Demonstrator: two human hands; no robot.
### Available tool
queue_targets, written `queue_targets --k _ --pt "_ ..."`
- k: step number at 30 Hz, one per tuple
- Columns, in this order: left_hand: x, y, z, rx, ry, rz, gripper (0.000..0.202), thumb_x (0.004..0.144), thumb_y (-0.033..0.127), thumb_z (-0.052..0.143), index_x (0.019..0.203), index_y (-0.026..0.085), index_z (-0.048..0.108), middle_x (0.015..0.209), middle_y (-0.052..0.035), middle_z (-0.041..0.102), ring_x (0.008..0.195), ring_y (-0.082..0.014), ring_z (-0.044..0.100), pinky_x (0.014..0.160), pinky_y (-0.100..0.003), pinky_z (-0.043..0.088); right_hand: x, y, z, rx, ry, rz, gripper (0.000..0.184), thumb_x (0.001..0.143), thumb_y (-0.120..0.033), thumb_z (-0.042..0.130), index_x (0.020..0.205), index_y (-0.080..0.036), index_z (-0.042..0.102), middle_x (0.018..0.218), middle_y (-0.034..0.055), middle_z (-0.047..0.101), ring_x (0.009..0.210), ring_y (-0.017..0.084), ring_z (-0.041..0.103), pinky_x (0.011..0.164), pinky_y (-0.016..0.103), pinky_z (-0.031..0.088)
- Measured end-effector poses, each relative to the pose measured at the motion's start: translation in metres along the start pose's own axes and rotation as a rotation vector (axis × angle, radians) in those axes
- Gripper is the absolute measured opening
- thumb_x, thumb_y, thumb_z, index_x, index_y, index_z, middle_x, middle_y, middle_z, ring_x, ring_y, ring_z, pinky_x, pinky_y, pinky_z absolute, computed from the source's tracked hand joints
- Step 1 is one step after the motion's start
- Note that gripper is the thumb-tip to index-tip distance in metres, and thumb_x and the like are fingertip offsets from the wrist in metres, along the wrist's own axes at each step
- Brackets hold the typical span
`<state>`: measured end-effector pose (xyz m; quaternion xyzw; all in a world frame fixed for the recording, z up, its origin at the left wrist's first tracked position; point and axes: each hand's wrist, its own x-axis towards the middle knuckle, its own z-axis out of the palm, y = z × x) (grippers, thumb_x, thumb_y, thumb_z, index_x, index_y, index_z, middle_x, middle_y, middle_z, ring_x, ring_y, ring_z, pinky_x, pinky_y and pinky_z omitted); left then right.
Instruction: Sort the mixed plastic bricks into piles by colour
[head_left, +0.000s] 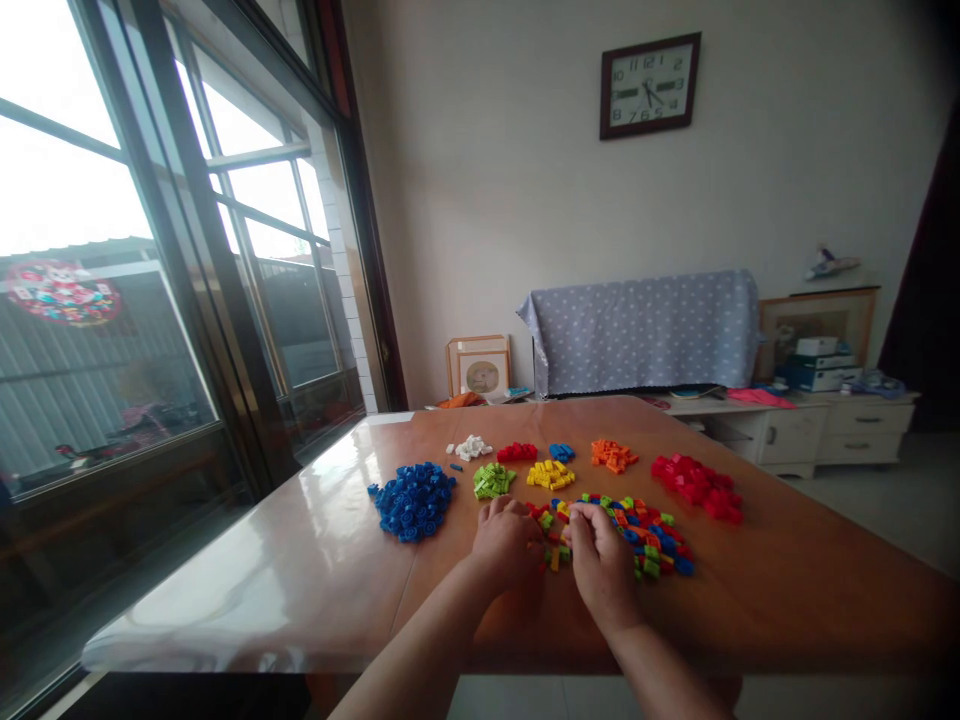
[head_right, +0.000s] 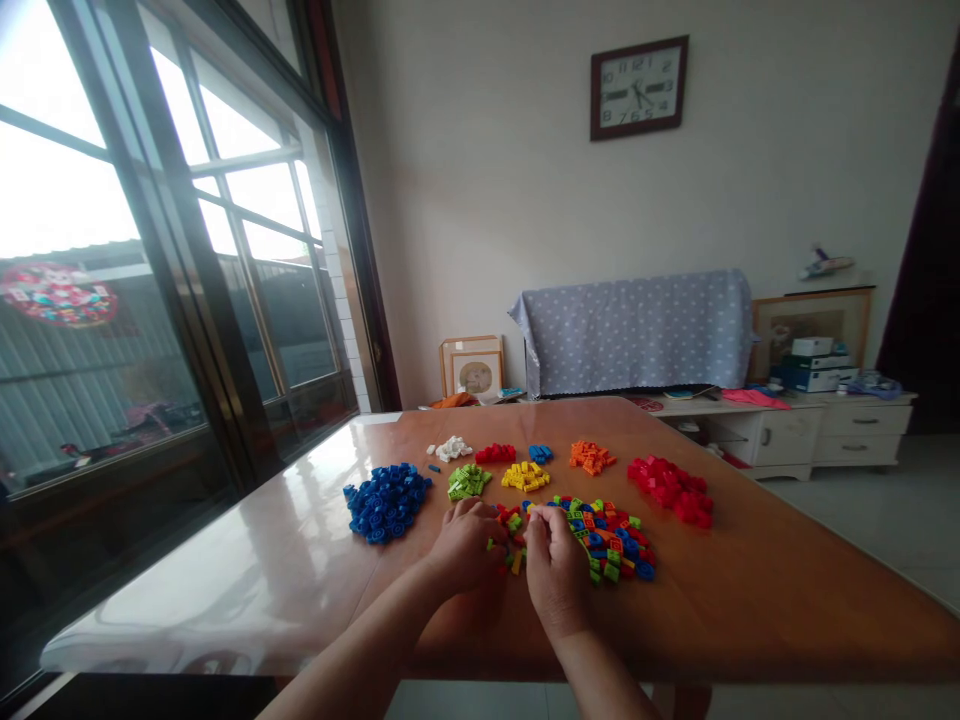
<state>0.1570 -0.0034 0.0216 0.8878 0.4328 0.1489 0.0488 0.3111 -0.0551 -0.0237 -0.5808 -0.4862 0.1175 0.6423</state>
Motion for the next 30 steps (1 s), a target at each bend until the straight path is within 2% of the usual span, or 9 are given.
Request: queue_targets --k 4,10,14,18,24,26,30 --pt "0.002 0.002 0.001 -0.029 0.009 -0.026 0.017 0.074 0.034 0.064 0.087 0.034 0.076 0.11 -0.0018 0.066 0.117 -0.0296 0.047 0.101 -0.046 0.037 0.0 -0.002 -0.001 0.0 0.001 0.004 0.039 0.092 -0.052 0.045 0.1 -0.02 0.065 0.082 0.0066 0.074 0.075 0.021 0.07 0.067 0.03 0.054" --pt "0.0 0.006 0.0 -0.087 0.07 -0.003 0.014 0.072 0.029 0.066 0.084 0.031 0.074 0.118 -0.0003 0.066 0.126 -0.0305 0.043 0.108 -0.05 0.032 0.0 0.0 -0.002 -0.008 -0.012 0.014 0.038 0.091 -0.053 0.046 0.1 -0.02 0.065 0.085 0.0072 0.074 0.078 0.022 0.069 0.071 0.031 0.054" --pt "-0.002 -0.005 -0.008 -0.1 0.169 -0.068 0.013 0.074 0.031 0.068 0.085 0.033 0.075 0.124 0.0017 0.065 0.131 -0.031 0.04 0.113 -0.053 0.025 -0.001 0.005 -0.002 -0.012 -0.028 0.033 0.04 0.09 -0.054 0.047 0.1 -0.02 0.065 0.087 0.0084 0.074 0.079 0.023 0.069 0.071 0.032 0.054" --pt "-0.007 -0.04 -0.025 -0.089 0.324 -0.228 0.015 0.08 0.033 0.065 0.089 0.034 0.076 0.126 0.001 0.065 0.133 -0.0302 0.04 0.113 -0.052 0.025 -0.001 0.012 0.0 0.001 -0.036 0.07 0.04 0.09 -0.055 0.048 0.102 -0.021 0.065 0.093 0.0089 0.074 0.084 0.024 0.07 0.075 0.033 0.055" --pt "-0.023 -0.119 -0.051 -0.039 0.588 -0.58 0.024 0.087 0.04 0.055 0.097 0.031 0.076 0.12 -0.0005 0.068 0.12 -0.0276 0.051 0.104 -0.042 0.036 0.001 0.023 0.002 0.008 -0.039 0.093 0.041 0.087 -0.056 0.051 0.103 -0.022 0.066 0.09 0.0078 0.075 0.083 0.025 0.07 0.073 0.033 0.055" --pt "-0.029 -0.142 -0.058 -0.039 0.635 -0.726 0.027 0.087 0.043 0.054 0.098 0.034 0.076 0.12 -0.0006 0.069 0.12 -0.03 0.051 0.1 -0.043 0.039 0.001 0.025 0.003 -0.002 -0.038 0.082 0.042 0.086 -0.057 0.051 0.102 -0.021 0.067 0.09 0.0087 0.075 0.084 0.026 0.07 0.072 0.034 0.055" --pt "-0.041 -0.171 -0.062 -0.024 0.681 -0.831 0.031 0.087 0.048 0.051 0.098 0.035 0.077 0.126 -0.0013 0.066 0.125 -0.0342 0.047 0.101 -0.049 0.038 0.001 0.027 0.003 -0.018 -0.037 0.068 0.043 0.086 -0.057 0.051 0.103 -0.022 0.067 0.09 0.009 0.075 0.084 0.027 0.071 0.072 0.035 0.055"
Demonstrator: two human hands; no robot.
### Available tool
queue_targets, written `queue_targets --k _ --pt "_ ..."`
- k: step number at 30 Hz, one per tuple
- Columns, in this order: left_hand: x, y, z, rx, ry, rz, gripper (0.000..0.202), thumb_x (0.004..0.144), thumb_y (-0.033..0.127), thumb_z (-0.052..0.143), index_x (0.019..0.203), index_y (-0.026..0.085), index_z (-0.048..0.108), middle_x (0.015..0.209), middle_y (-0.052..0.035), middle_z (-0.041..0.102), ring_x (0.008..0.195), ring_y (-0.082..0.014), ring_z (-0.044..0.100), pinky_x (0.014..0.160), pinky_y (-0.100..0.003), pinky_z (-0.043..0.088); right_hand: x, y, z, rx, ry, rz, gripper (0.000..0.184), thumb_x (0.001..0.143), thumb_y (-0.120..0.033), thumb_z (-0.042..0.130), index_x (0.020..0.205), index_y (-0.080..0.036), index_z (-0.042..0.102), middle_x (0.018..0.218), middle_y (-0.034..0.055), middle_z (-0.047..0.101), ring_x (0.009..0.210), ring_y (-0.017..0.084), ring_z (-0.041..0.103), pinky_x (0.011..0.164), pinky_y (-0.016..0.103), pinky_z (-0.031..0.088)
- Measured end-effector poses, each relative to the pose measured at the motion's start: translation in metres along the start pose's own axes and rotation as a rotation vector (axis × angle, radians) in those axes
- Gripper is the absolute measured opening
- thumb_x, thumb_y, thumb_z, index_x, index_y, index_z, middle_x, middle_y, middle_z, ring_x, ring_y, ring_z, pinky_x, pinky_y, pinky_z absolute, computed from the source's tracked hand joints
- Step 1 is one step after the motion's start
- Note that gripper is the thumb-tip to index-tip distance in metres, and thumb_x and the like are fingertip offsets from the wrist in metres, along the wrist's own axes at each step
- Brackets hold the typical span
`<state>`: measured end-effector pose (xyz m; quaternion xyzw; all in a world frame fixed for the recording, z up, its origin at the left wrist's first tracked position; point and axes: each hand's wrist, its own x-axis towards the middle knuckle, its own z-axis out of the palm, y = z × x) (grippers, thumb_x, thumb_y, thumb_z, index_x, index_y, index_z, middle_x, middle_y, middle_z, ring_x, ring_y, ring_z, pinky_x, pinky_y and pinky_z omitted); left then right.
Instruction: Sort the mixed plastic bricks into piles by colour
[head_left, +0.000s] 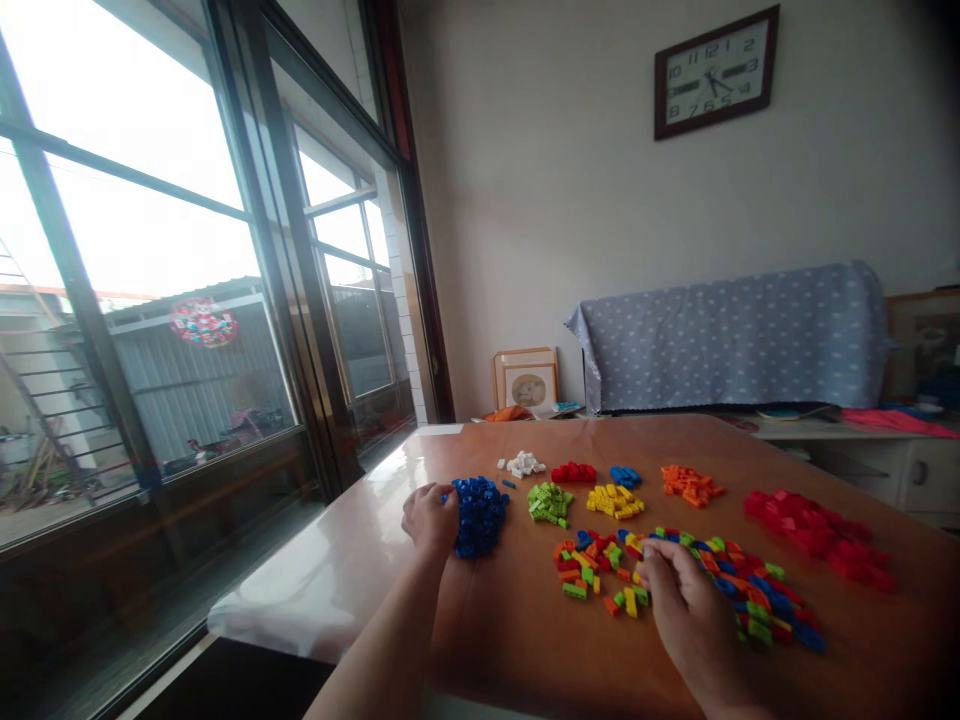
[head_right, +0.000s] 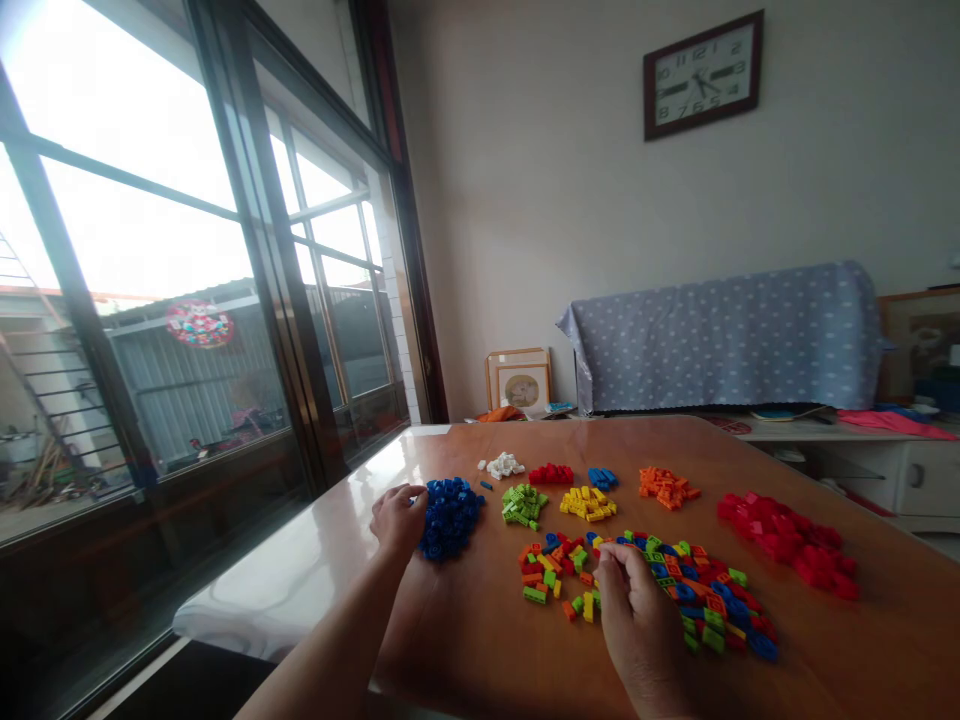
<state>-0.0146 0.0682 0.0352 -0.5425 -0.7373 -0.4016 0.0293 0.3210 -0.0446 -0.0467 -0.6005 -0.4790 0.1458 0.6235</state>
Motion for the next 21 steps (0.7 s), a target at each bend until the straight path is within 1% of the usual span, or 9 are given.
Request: queue_targets --k 3,7,11,13,15,17,20,21 --pt "0.001 -0.011 0.004 0.004 0.007 -0.019 0.029 0.086 0.051 0.054 0.097 0.038 0.077 0.13 0.0015 0.064 0.129 -0.0326 0.044 0.105 -0.049 0.035 0.0 0.0 0.0 -0.018 -0.001 0.011 0.041 0.086 -0.056 0.051 0.104 -0.023 0.067 0.092 0.0077 0.075 0.086 0.026 0.071 0.074 0.035 0.055" --pt "-0.003 -0.02 0.014 0.0 -0.003 -0.008 0.028 0.085 0.053 0.055 0.099 0.041 0.076 0.132 0.0042 0.063 0.132 -0.031 0.042 0.108 -0.048 0.033 0.001 0.001 0.001 -0.005 -0.004 0.037 0.04 0.086 -0.055 0.052 0.104 -0.023 0.067 0.092 0.0075 0.075 0.087 0.026 0.071 0.075 0.035 0.056" --pt "-0.006 -0.028 0.018 0.004 0.0 0.011 0.029 0.088 0.052 0.054 0.103 0.04 0.076 0.134 0.0033 0.062 0.131 -0.0316 0.042 0.107 -0.049 0.034 0.002 0.002 0.001 0.025 -0.011 0.056 0.041 0.086 -0.055 0.052 0.104 -0.022 0.067 0.094 0.0091 0.075 0.086 0.026 0.071 0.075 0.036 0.056" --pt "-0.008 -0.028 0.017 0.007 0.02 0.04 0.03 0.09 0.05 0.052 0.103 0.038 0.076 0.133 0.0017 0.062 0.132 -0.0318 0.042 0.106 -0.049 0.035 0.001 0.0 0.0 0.026 -0.011 0.054 0.041 0.086 -0.055 0.052 0.105 -0.022 0.067 0.096 0.0097 0.075 0.086 0.027 0.071 0.075 0.036 0.056" --pt "-0.011 -0.021 0.015 0.008 0.054 0.098 0.03 0.091 0.047 0.05 0.103 0.036 0.076 0.132 0.0002 0.063 0.133 -0.0315 0.04 0.106 -0.049 0.034 -0.001 -0.004 -0.001 0.018 -0.007 0.041 0.041 0.086 -0.055 0.052 0.104 -0.021 0.067 0.095 0.0099 0.074 0.087 0.027 0.07 0.076 0.036 0.056" --pt "-0.016 -0.008 0.014 0.001 0.071 0.182 0.029 0.092 0.044 0.051 0.102 0.034 0.076 0.13 -0.0006 0.064 0.133 -0.0304 0.04 0.108 -0.047 0.034 -0.002 -0.009 -0.001 0.017 0.003 0.027 0.042 0.087 -0.055 0.051 0.104 -0.02 0.067 0.092 0.01 0.075 0.084 0.026 0.07 0.074 0.036 0.055" --pt "-0.032 0.021 0.016 -0.039 0.026 0.351 0.026 0.092 0.041 0.052 0.099 0.032 0.076 0.123 -0.0007 0.067 0.128 -0.0277 0.044 0.109 -0.044 0.033 -0.003 -0.014 -0.001 0.039 0.025 0.025 0.044 0.087 -0.057 0.05 0.103 -0.02 0.067 0.087 0.0094 0.075 0.079 0.025 0.069 0.069 0.034 0.055" --pt "-0.039 0.032 0.017 -0.062 -0.016 0.422 0.026 0.093 0.041 0.052 0.098 0.032 0.076 0.121 -0.0006 0.068 0.126 -0.0265 0.045 0.108 -0.043 0.034 -0.003 -0.015 -0.001 0.045 0.031 0.026 0.044 0.087 -0.057 0.05 0.102 -0.02 0.067 0.087 0.0091 0.074 0.079 0.025 0.069 0.068 0.034 0.055"
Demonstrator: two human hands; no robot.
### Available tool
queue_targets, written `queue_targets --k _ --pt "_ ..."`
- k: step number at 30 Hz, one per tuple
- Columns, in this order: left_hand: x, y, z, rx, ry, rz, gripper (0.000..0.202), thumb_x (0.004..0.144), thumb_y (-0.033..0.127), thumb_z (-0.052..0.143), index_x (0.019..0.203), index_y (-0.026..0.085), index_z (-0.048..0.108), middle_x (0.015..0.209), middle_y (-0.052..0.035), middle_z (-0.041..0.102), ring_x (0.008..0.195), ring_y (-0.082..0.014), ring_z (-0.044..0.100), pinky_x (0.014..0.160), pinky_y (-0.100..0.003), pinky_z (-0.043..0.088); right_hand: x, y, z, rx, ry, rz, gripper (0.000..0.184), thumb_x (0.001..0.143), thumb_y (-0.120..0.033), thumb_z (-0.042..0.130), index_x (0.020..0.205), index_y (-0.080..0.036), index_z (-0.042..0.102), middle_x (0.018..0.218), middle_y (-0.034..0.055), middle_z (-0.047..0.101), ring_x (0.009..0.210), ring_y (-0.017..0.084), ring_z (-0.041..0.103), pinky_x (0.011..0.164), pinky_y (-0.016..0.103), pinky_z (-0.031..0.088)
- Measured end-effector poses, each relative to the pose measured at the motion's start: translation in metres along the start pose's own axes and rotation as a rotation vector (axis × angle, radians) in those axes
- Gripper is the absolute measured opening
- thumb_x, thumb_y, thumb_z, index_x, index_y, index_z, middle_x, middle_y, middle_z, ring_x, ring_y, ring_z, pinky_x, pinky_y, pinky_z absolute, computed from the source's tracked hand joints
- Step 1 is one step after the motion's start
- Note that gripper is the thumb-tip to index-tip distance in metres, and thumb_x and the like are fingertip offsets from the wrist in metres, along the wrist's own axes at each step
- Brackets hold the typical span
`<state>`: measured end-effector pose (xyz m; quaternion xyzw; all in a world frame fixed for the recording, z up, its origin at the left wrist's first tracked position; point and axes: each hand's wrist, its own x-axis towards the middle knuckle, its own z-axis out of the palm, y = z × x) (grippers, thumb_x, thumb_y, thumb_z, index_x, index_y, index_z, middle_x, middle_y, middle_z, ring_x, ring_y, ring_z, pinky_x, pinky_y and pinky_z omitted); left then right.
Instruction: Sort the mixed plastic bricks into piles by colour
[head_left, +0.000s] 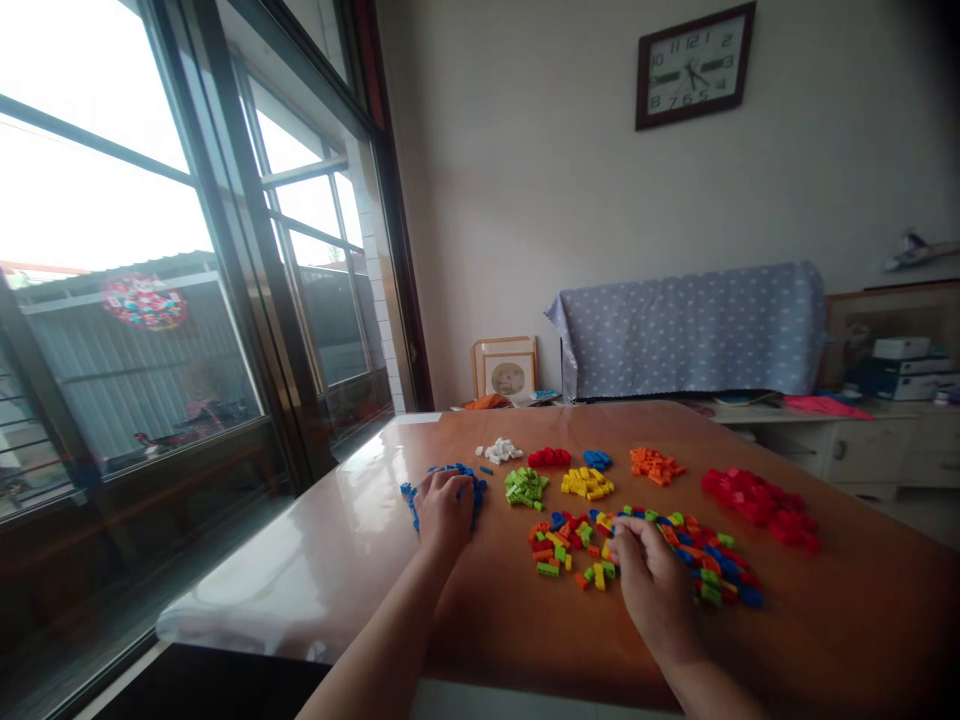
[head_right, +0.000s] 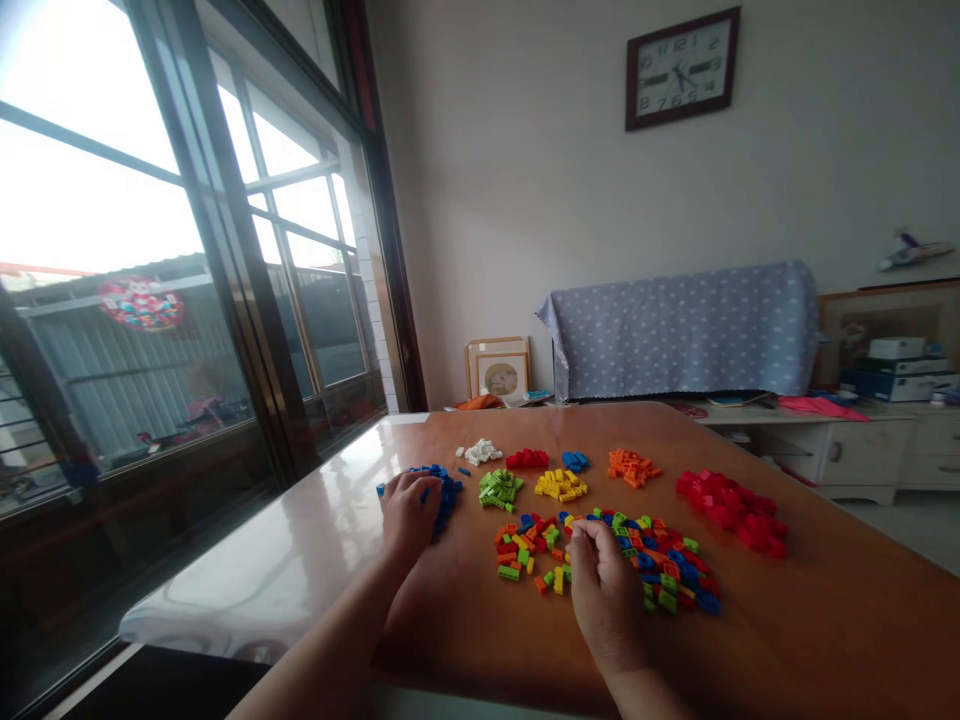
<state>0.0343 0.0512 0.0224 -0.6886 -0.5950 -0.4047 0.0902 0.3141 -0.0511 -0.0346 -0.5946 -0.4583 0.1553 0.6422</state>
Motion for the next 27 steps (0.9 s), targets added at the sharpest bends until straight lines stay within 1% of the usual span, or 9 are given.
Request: queue_targets --k 3,6,9,12,15,19,23,27 --pt "-0.008 0.038 0.011 -0.094 -0.116 0.138 0.025 0.093 0.037 0.052 0.096 0.032 0.076 0.118 -0.0019 0.068 0.124 -0.0262 0.046 0.104 -0.042 0.037 -0.001 -0.004 0.0 -0.003 0.002 -0.01 0.043 0.086 -0.057 0.051 0.101 -0.02 0.067 0.088 0.0091 0.075 0.08 0.025 0.069 0.069 0.034 0.055" --pt "-0.014 0.067 0.025 -0.125 -0.294 0.215 0.022 0.089 0.035 0.055 0.096 0.033 0.076 0.115 -0.0031 0.068 0.121 -0.0277 0.046 0.1 -0.044 0.039 -0.001 -0.007 -0.001 -0.013 0.004 -0.022 0.042 0.087 -0.056 0.05 0.101 -0.02 0.067 0.088 0.0092 0.075 0.081 0.025 0.069 0.071 0.034 0.055" --pt "-0.013 0.085 0.039 -0.086 -0.432 0.233 0.023 0.087 0.036 0.055 0.097 0.035 0.076 0.121 -0.0031 0.065 0.126 -0.0312 0.042 0.102 -0.048 0.038 -0.001 -0.009 -0.002 -0.017 -0.002 -0.037 0.04 0.089 -0.054 0.05 0.101 -0.02 0.066 0.088 0.0088 0.075 0.081 0.024 0.07 0.072 0.033 0.055" --pt "-0.009 0.095 0.051 -0.025 -0.526 0.226 0.025 0.085 0.036 0.056 0.1 0.035 0.076 0.128 -0.0033 0.061 0.131 -0.0337 0.038 0.105 -0.052 0.034 -0.001 -0.008 -0.002 -0.014 -0.007 -0.046 0.038 0.09 -0.054 0.049 0.1 -0.02 0.065 0.092 0.0089 0.075 0.083 0.024 0.07 0.073 0.033 0.056" --pt "-0.006 0.101 0.06 0.014 -0.564 0.212 0.026 0.083 0.035 0.056 0.099 0.034 0.076 0.128 -0.0046 0.061 0.133 -0.0346 0.036 0.106 -0.055 0.031 0.0 -0.007 -0.002 -0.013 -0.01 -0.046 0.038 0.091 -0.053 0.049 0.101 -0.021 0.066 0.095 0.0088 0.075 0.085 0.024 0.07 0.073 0.032 0.056" --pt "-0.004 0.107 0.065 0.032 -0.575 0.19 0.022 0.081 0.032 0.056 0.09 0.03 0.076 0.123 -0.0064 0.063 0.13 -0.0346 0.038 0.105 -0.054 0.031 0.0 -0.007 -0.002 -0.014 -0.011 -0.042 0.038 0.091 -0.053 0.048 0.101 -0.021 0.066 0.093 0.0081 0.075 0.084 0.024 0.07 0.073 0.032 0.056" --pt "-0.003 0.11 0.066 0.047 -0.564 0.155 0.02 0.075 0.028 0.059 0.087 0.028 0.075 0.121 -0.0073 0.063 0.128 -0.0353 0.04 0.103 -0.055 0.031 0.0 -0.005 -0.002 -0.014 -0.016 -0.044 0.038 0.091 -0.053 0.049 0.101 -0.021 0.065 0.09 0.0075 0.075 0.081 0.023 0.07 0.072 0.031 0.055" --pt "-0.004 0.11 0.068 0.049 -0.54 0.124 0.019 0.073 0.027 0.06 0.087 0.027 0.074 0.122 -0.0062 0.063 0.13 -0.0334 0.038 0.106 -0.053 0.028 0.0 -0.003 -0.002 -0.015 -0.019 -0.049 0.038 0.091 -0.053 0.048 0.102 -0.02 0.066 0.091 0.0084 0.075 0.083 0.023 0.07 0.073 0.032 0.055"
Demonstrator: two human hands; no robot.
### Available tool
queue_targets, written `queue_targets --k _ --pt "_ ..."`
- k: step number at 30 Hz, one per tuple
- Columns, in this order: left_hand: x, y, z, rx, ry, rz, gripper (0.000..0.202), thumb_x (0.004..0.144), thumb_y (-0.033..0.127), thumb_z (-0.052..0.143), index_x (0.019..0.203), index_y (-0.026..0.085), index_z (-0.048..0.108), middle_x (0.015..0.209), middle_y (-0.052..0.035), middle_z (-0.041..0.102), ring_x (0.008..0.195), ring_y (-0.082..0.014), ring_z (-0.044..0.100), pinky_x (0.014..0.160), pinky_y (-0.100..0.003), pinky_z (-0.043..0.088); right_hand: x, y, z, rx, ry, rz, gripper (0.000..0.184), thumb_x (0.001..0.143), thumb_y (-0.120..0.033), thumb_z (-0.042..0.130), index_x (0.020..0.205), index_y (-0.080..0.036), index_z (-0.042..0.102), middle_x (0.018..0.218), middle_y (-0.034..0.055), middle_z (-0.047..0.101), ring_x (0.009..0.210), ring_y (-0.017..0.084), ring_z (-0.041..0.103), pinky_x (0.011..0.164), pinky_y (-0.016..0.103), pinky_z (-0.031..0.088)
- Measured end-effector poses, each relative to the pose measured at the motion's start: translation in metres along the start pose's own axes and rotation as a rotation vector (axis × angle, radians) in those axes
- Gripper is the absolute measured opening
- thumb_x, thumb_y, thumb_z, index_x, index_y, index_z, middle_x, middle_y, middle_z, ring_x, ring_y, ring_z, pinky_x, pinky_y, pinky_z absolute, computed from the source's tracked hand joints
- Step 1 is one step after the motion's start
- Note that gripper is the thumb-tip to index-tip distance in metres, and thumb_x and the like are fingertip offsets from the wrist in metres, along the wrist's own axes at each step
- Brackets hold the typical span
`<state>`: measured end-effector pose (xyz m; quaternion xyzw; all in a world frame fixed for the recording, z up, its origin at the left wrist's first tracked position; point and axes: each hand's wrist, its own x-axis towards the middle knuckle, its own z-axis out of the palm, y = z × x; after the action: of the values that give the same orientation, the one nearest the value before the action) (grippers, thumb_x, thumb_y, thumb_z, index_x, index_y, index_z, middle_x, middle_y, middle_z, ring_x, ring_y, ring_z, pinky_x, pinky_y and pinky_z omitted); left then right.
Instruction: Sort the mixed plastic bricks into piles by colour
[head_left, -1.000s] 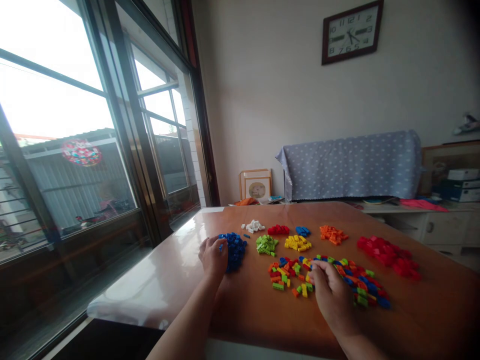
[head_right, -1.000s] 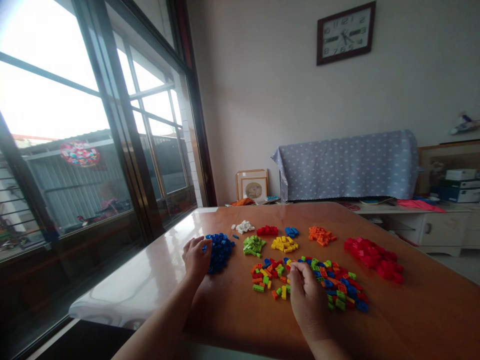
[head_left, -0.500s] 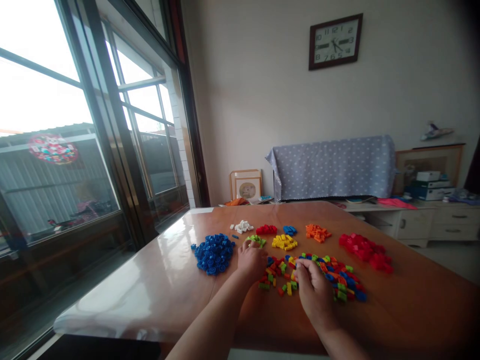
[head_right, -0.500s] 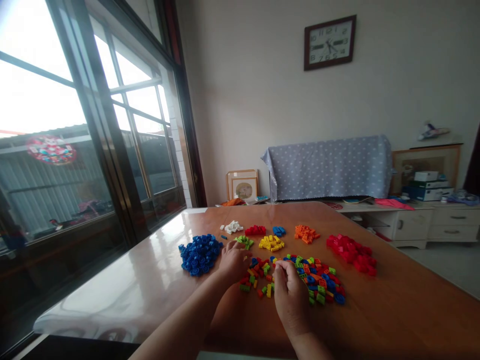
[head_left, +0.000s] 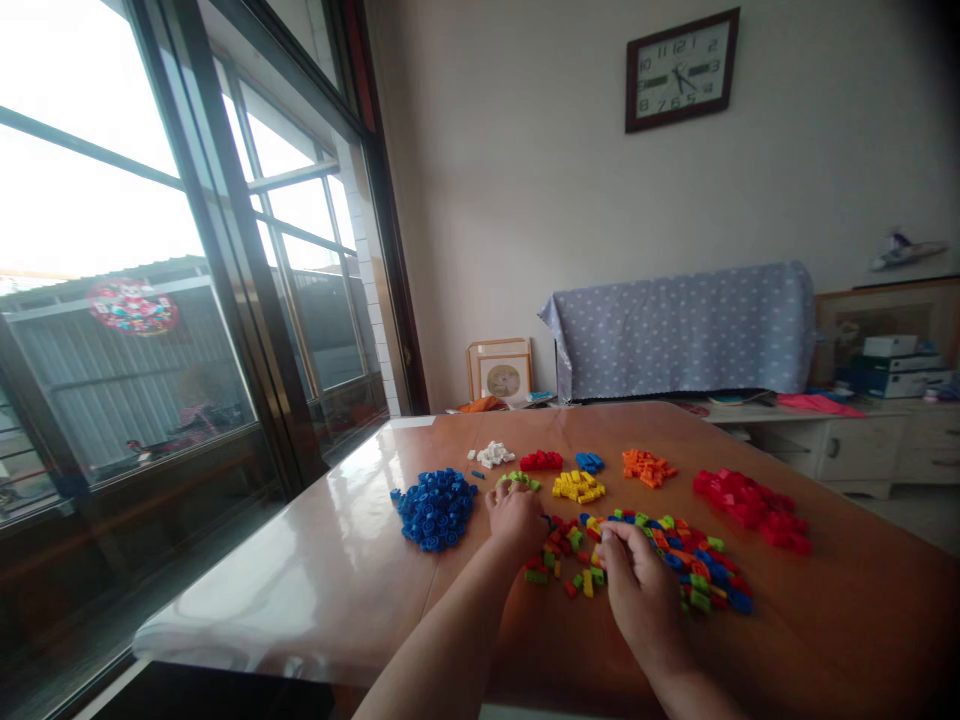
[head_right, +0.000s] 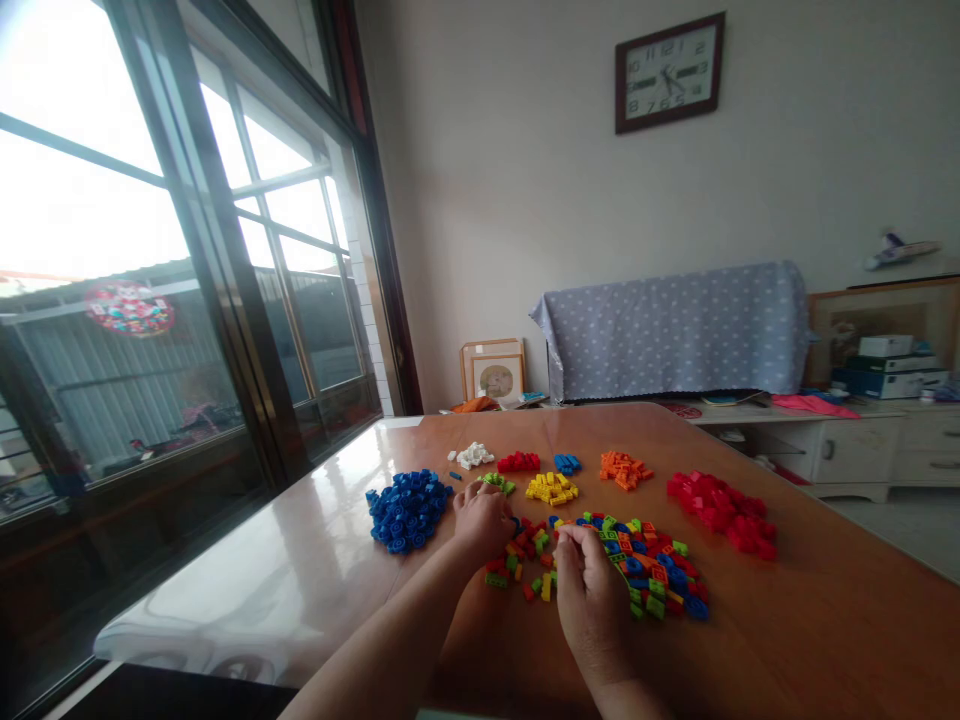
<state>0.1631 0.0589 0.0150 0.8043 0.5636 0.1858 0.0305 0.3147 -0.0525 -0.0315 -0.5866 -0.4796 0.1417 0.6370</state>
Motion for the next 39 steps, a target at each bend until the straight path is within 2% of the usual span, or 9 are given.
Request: queue_targets --k 4,7,15,19,23,27,31,35,39 --pt "-0.004 -0.008 -0.007 -0.042 0.111 -0.047 0.018 0.074 0.034 0.064 0.088 0.028 0.073 0.126 -0.0037 0.061 0.135 -0.0318 0.033 0.112 -0.051 0.02 0.001 0.003 0.0 -0.004 -0.017 0.022 0.038 0.09 -0.053 0.049 0.103 -0.021 0.066 0.097 0.0093 0.074 0.087 0.024 0.07 0.075 0.033 0.056" --pt "-0.009 -0.026 -0.023 -0.064 0.219 -0.101 0.017 0.077 0.037 0.065 0.09 0.029 0.073 0.132 -0.0023 0.059 0.139 -0.0314 0.029 0.115 -0.052 0.014 0.001 0.007 0.001 0.005 -0.01 0.041 0.038 0.089 -0.053 0.05 0.103 -0.021 0.066 0.098 0.0092 0.074 0.089 0.024 0.07 0.076 0.033 0.056" --pt "-0.022 -0.108 -0.07 0.003 0.46 -0.346 0.022 0.082 0.043 0.06 0.091 0.028 0.073 0.136 -0.0038 0.058 0.139 -0.0324 0.031 0.115 -0.055 0.015 0.002 0.013 0.003 0.008 -0.004 0.059 0.04 0.088 -0.054 0.052 0.105 -0.021 0.067 0.095 0.0085 0.075 0.085 0.024 0.07 0.075 0.033 0.056" --pt "-0.025 -0.139 -0.072 0.042 0.509 -0.443 0.023 0.083 0.043 0.059 0.093 0.029 0.073 0.139 -0.0043 0.056 0.141 -0.0335 0.029 0.115 -0.057 0.015 0.002 0.013 0.002 0.002 -0.017 0.072 0.039 0.088 -0.054 0.052 0.105 -0.022 0.066 0.097 0.0084 0.074 0.087 0.025 0.07 0.076 0.033 0.056" --pt "-0.026 -0.153 -0.064 0.056 0.504 -0.479 0.023 0.083 0.041 0.058 0.096 0.029 0.073 0.14 -0.005 0.055 0.143 -0.0328 0.027 0.115 -0.057 0.016 0.002 0.012 0.002 -0.015 -0.021 0.084 0.039 0.087 -0.054 0.052 0.104 -0.022 0.067 0.097 0.0081 0.075 0.087 0.025 0.07 0.076 0.034 0.055" --pt "-0.028 -0.155 -0.058 0.039 0.534 -0.497 0.026 0.086 0.037 0.054 0.101 0.03 0.074 0.139 -0.0057 0.056 0.143 -0.0328 0.029 0.114 -0.058 0.018 0.002 0.012 0.001 -0.028 -0.021 0.087 0.039 0.087 -0.053 0.052 0.105 -0.022 0.067 0.095 0.0075 0.075 0.086 0.024 0.069 0.074 0.032 0.055" --pt "-0.033 -0.144 -0.06 0.052 0.622 -0.45 0.025 0.089 0.033 0.052 0.102 0.03 0.073 0.137 -0.0045 0.058 0.141 -0.0309 0.032 0.114 -0.055 0.02 0.002 0.013 0.002 -0.02 -0.019 0.075 0.041 0.087 -0.054 0.051 0.105 -0.021 0.067 0.091 0.0082 0.074 0.081 0.024 0.069 0.071 0.033 0.054" --pt "-0.041 -0.115 -0.062 0.051 0.658 -0.303 0.024 0.091 0.033 0.051 0.102 0.031 0.072 0.138 -0.0026 0.057 0.14 -0.0292 0.032 0.114 -0.052 0.022 0.002 0.009 0.003 -0.005 -0.002 0.065 0.041 0.088 -0.054 0.051 0.104 -0.02 0.066 0.09 0.0082 0.074 0.08 0.024 0.068 0.071 0.033 0.054" --pt "-0.049 -0.069 -0.05 -0.01 0.651 -0.138 0.021 0.092 0.032 0.053 0.099 0.032 0.072 0.137 -0.0007 0.058 0.14 -0.0282 0.033 0.113 -0.049 0.024 0.0 0.001 0.001 -0.016 0.004 0.053 0.04 0.089 -0.054 0.05 0.102 -0.021 0.066 0.089 0.0076 0.073 0.082 0.024 0.068 0.072 0.033 0.053"
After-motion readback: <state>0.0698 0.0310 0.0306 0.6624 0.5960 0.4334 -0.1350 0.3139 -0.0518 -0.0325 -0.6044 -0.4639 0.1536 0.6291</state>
